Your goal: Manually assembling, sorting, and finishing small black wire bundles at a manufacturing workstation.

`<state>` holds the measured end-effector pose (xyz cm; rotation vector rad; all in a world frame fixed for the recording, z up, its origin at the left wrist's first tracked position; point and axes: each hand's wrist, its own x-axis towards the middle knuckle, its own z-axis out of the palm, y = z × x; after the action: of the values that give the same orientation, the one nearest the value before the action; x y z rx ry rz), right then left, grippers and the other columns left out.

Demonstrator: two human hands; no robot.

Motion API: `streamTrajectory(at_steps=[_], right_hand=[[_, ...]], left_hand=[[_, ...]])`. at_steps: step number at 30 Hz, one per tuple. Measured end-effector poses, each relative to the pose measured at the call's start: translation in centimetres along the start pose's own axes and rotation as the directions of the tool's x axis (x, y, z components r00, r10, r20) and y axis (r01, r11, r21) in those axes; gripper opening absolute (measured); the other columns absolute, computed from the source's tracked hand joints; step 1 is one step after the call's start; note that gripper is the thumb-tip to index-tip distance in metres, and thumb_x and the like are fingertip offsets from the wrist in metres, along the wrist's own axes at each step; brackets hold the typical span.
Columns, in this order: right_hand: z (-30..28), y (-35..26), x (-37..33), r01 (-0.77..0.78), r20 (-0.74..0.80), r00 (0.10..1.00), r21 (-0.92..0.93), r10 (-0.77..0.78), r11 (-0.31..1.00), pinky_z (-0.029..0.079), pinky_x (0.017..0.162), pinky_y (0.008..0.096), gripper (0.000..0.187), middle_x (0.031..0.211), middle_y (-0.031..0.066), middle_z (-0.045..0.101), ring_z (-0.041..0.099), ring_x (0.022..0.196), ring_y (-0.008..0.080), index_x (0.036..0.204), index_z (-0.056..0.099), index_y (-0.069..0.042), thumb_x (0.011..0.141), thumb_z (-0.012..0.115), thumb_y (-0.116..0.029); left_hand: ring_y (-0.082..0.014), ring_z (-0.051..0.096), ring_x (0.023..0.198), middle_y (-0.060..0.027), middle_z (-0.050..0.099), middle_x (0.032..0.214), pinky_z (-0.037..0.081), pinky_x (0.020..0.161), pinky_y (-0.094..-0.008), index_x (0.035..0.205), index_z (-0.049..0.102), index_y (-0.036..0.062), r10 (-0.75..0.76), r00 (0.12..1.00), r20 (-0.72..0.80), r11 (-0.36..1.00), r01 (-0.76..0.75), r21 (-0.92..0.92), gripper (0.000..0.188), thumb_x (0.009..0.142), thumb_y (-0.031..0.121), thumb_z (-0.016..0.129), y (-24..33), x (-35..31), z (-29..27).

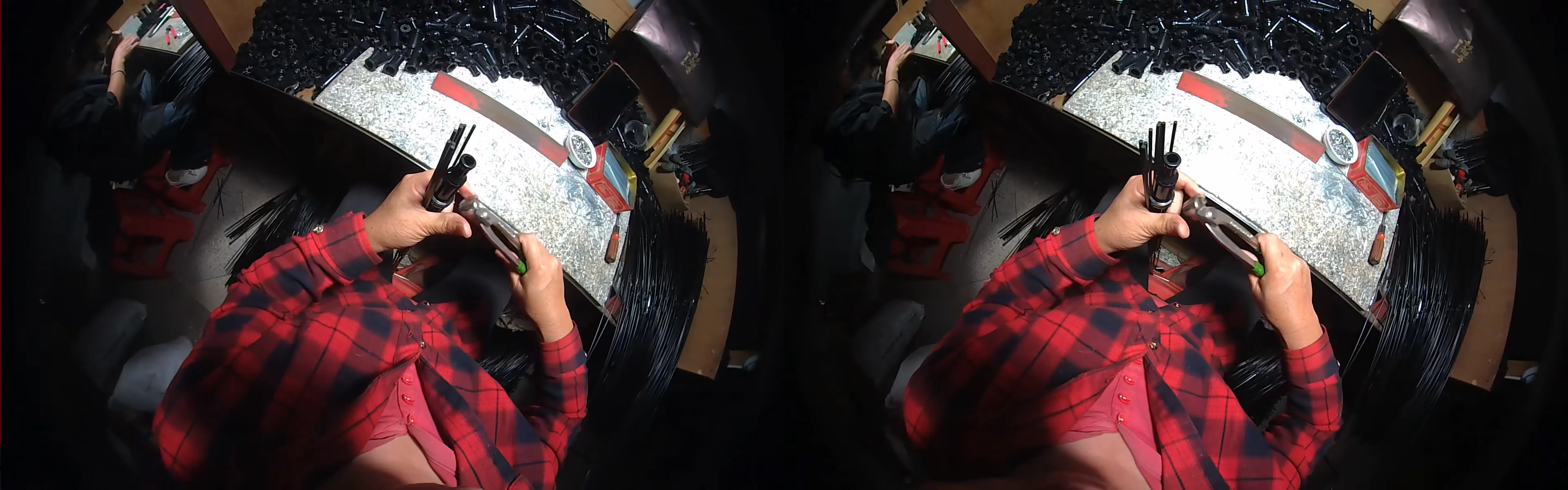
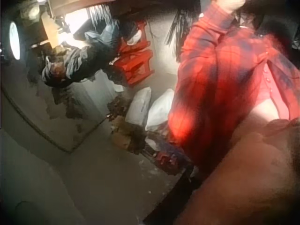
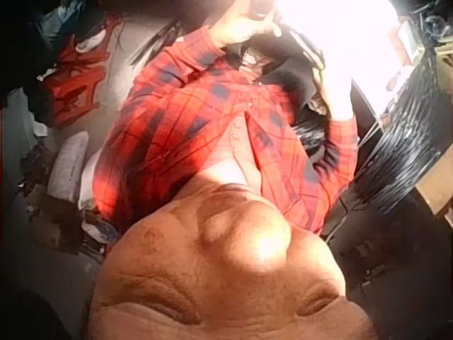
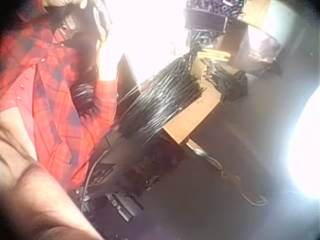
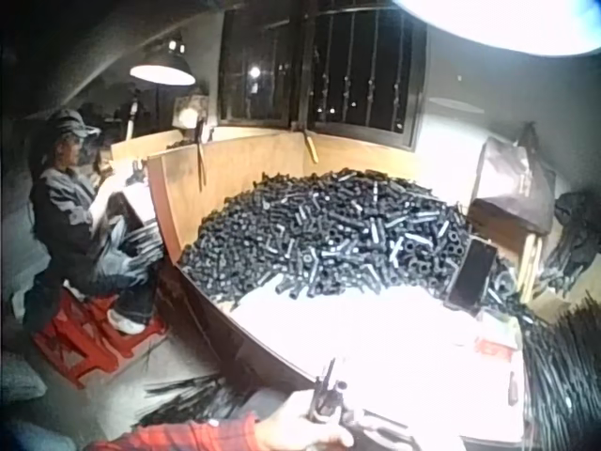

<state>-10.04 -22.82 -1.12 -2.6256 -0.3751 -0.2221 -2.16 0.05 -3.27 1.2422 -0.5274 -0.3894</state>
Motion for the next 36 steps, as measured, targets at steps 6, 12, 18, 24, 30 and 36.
streamTrajectory(at_steps=[6,12,18,24,30,36], right_hand=[[-2.8,3.7,2.7,-0.084,-0.243,0.968,-0.089,0.060,0.993,0.044,0.055,0.0437,0.012,0.068,0.0199,0.056,0.056,0.065,0.0400,0.082,0.051,-0.003,0.076,0.061,-0.006],[-5.8,9.5,8.8,-0.290,-0.275,0.942,-0.387,0.191,0.875,0.045,0.061,0.0462,0.009,0.073,0.0221,0.059,0.058,0.070,0.0401,0.082,0.057,-0.003,0.077,0.057,-0.010],[-4.6,14.3,13.2,-0.323,-0.211,0.946,-0.559,0.245,0.764,0.050,0.070,0.0460,0.016,0.076,0.0226,0.063,0.061,0.074,0.0398,0.083,0.064,-0.001,0.074,0.056,-0.012],[-4.4,13.5,15.8,-0.324,-0.104,0.939,-0.582,0.328,0.746,0.051,0.072,0.0443,0.019,0.084,0.0243,0.063,0.063,0.079,0.0373,0.075,0.066,0.002,0.073,0.051,-0.009],[-4.3,13.3,16.1,-0.392,-0.131,0.912,-0.555,0.388,0.734,0.050,0.074,0.0442,0.018,0.085,0.0254,0.063,0.062,0.083,0.0386,0.077,0.066,0.003,0.072,0.054,-0.010],[-4.5,13.3,16.3,-0.421,-0.157,0.903,-0.507,0.399,0.752,0.050,0.075,0.0444,0.020,0.087,0.0263,0.062,0.061,0.085,0.0395,0.081,0.066,0.003,0.071,0.054,-0.010]], left_hand=[[0.0004,0.038,0.059,0.0100,0.043,0.064,0.035,0.055,-0.0168,0.102,0.058,0.0032,0.044,0.993,-0.109,0.999,-0.043,0.011,0.041,0.068,0.012,0.080,-1.5,0.2,-0.4],[-0.0002,0.037,0.057,0.0085,0.041,0.063,0.033,0.055,-0.0170,0.107,0.052,-0.0001,0.025,0.997,-0.074,0.999,-0.022,0.046,0.046,0.071,0.010,0.078,-1.1,-0.3,-0.6],[-0.0002,0.039,0.058,0.0086,0.042,0.064,0.036,0.054,-0.0181,0.110,0.054,0.0031,0.005,0.999,-0.054,0.993,-0.011,-0.114,0.049,0.068,0.010,0.080,-1.3,-0.8,-0.3],[-0.0012,0.039,0.058,0.0076,0.042,0.064,0.036,0.053,-0.0189,0.111,0.051,0.0033,-0.028,0.999,0.031,0.999,0.029,-0.024,0.055,0.067,0.016,0.081,-0.4,-1.2,-0.1],[-0.0010,0.042,0.055,0.0069,0.043,0.059,0.036,0.052,-0.0186,0.118,0.045,0.0029,0.010,0.998,0.062,1.000,-0.009,-0.016,0.056,0.072,0.005,0.076,-1.0,-0.7,-0.4],[-0.0012,0.042,0.054,0.0070,0.042,0.059,0.036,0.052,-0.0187,0.118,0.045,0.0033,0.013,0.997,0.070,1.000,-0.013,0.005,0.056,0.072,0.004,0.076,-1.2,-0.5,-0.5]])
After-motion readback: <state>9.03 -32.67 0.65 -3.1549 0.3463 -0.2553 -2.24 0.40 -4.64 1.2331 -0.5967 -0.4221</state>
